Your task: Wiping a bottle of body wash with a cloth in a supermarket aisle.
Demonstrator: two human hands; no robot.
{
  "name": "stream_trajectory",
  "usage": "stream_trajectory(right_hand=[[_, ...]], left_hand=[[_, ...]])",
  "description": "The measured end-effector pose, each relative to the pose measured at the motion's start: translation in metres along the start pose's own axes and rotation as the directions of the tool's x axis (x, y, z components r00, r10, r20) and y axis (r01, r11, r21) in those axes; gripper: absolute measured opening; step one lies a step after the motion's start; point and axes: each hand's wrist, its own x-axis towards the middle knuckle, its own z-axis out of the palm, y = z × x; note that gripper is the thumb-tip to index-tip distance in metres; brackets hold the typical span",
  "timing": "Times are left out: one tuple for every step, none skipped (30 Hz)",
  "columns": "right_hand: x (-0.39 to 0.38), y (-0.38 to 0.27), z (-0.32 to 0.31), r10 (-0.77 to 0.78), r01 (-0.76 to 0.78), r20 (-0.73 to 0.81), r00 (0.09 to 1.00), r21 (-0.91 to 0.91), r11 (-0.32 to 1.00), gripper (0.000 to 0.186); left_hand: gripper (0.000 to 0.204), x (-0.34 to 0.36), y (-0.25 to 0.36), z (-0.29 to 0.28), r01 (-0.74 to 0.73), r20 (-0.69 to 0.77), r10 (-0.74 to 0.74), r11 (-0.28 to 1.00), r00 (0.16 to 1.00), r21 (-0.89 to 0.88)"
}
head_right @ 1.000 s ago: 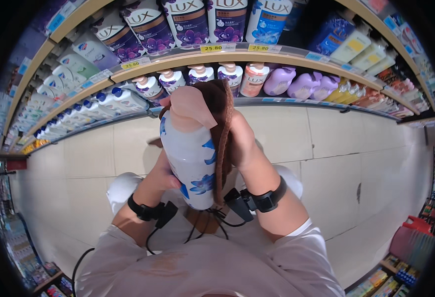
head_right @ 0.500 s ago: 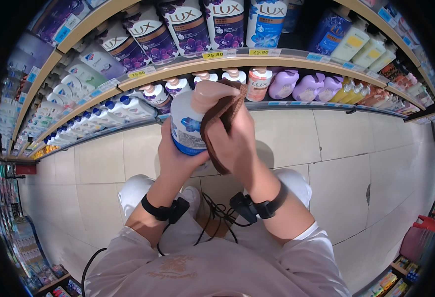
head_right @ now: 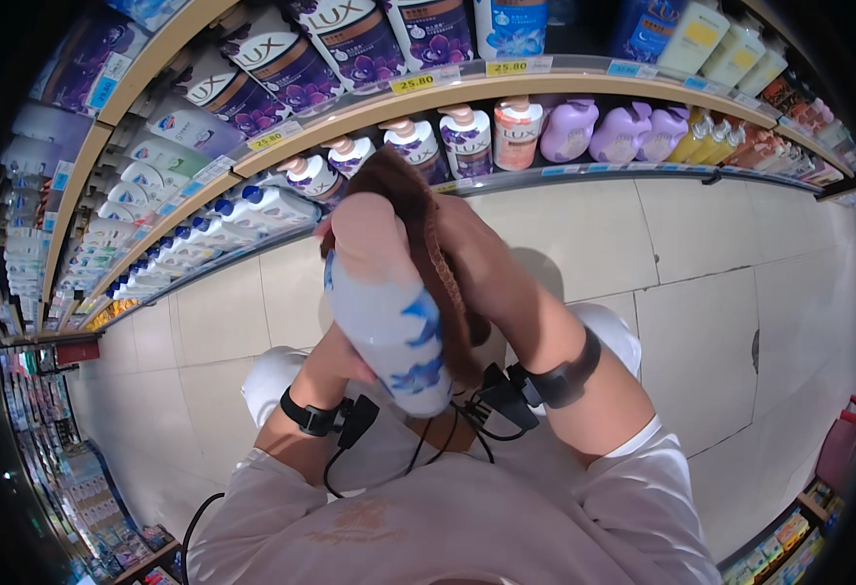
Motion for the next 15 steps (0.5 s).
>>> stream_trajectory(right_hand=[[-0.001,-0.002,-0.001,0.014,-0.013,0.100,0.995,-0.008,1.000,0.046],[-0.001,-0.002,-0.002,0.074,-0.075,0.111,0.991,0.004,0.997,0.047],[-0.002,-0.004,-0.004,0.153,-0.145,0.108,0.982,-0.077,0.986,0.046],[-0.001,-0.002,-0.004,0.137,-0.129,0.097,0.986,-0.086,0.988,0.045],[-0.001,-0.002,-0.006,0.123,-0.100,0.133,0.983,-0.168,0.981,0.045],[0.001,0.000,-0.006,0.106,-0.098,0.073,0.992,-0.107,0.989,0.044],[0.002,0.002,-0.005,0.126,-0.124,-0.024,0.992,0.075,0.989,0.045],[0.006,0.004,-0.004,0.176,-0.158,-0.117,0.977,0.149,0.976,0.047],[0.008,0.006,-0.002,0.111,-0.096,-0.105,0.988,0.139,0.986,0.049],[0.011,0.007,0.000,0.103,-0.078,-0.145,0.984,0.169,0.983,0.051],[0.012,0.007,0.004,0.054,-0.025,-0.204,0.978,0.139,0.990,0.053],[0.012,0.007,0.007,0.009,0.019,-0.259,0.966,0.104,0.994,0.055],[0.012,0.007,0.013,-0.096,0.131,-0.236,0.967,0.138,0.982,0.033],[0.014,0.007,0.017,-0.316,0.218,-0.249,0.915,-0.354,0.909,0.033],[0.015,0.008,0.022,-0.524,0.307,-0.102,0.846,-0.710,0.634,0.033]], left_hand=[[0.106,-0.004,0.000,0.000,0.002,0.124,-0.004,1.000,0.992,0.015],[0.104,-0.007,0.000,0.001,0.021,0.150,-0.019,1.000,0.988,-0.013],[0.104,-0.011,0.001,0.004,0.070,0.139,-0.058,0.995,0.989,-0.078],[0.104,-0.012,0.001,0.006,0.083,0.167,-0.059,0.986,0.984,-0.141],[0.105,-0.014,0.002,0.009,0.085,0.061,-0.079,0.991,0.995,-0.108],[0.104,-0.011,0.003,0.011,0.052,-0.010,-0.053,0.996,0.999,-0.070],[0.104,-0.009,0.004,0.013,0.002,-0.081,-0.003,1.000,0.997,-0.015],[0.103,-0.006,0.005,0.015,-0.022,-0.148,0.021,1.000,0.989,-0.005],[0.102,-0.002,0.006,0.016,-0.060,-0.212,0.063,0.998,0.975,0.022],[0.101,0.001,0.008,0.016,-0.088,-0.276,0.101,0.994,0.956,0.058],[0.096,0.002,0.011,0.013,-0.123,-0.311,0.174,0.976,0.934,0.177],[0.095,0.003,0.014,0.012,-0.152,-0.334,0.232,0.957,0.914,0.248],[0.094,0.003,0.017,0.010,-0.180,-0.351,0.295,0.928,0.889,0.325],[0.093,0.003,0.019,0.009,-0.200,-0.366,0.356,0.894,0.860,0.401],[0.093,0.003,0.020,0.008,-0.187,-0.397,0.407,0.853,0.822,0.488]])
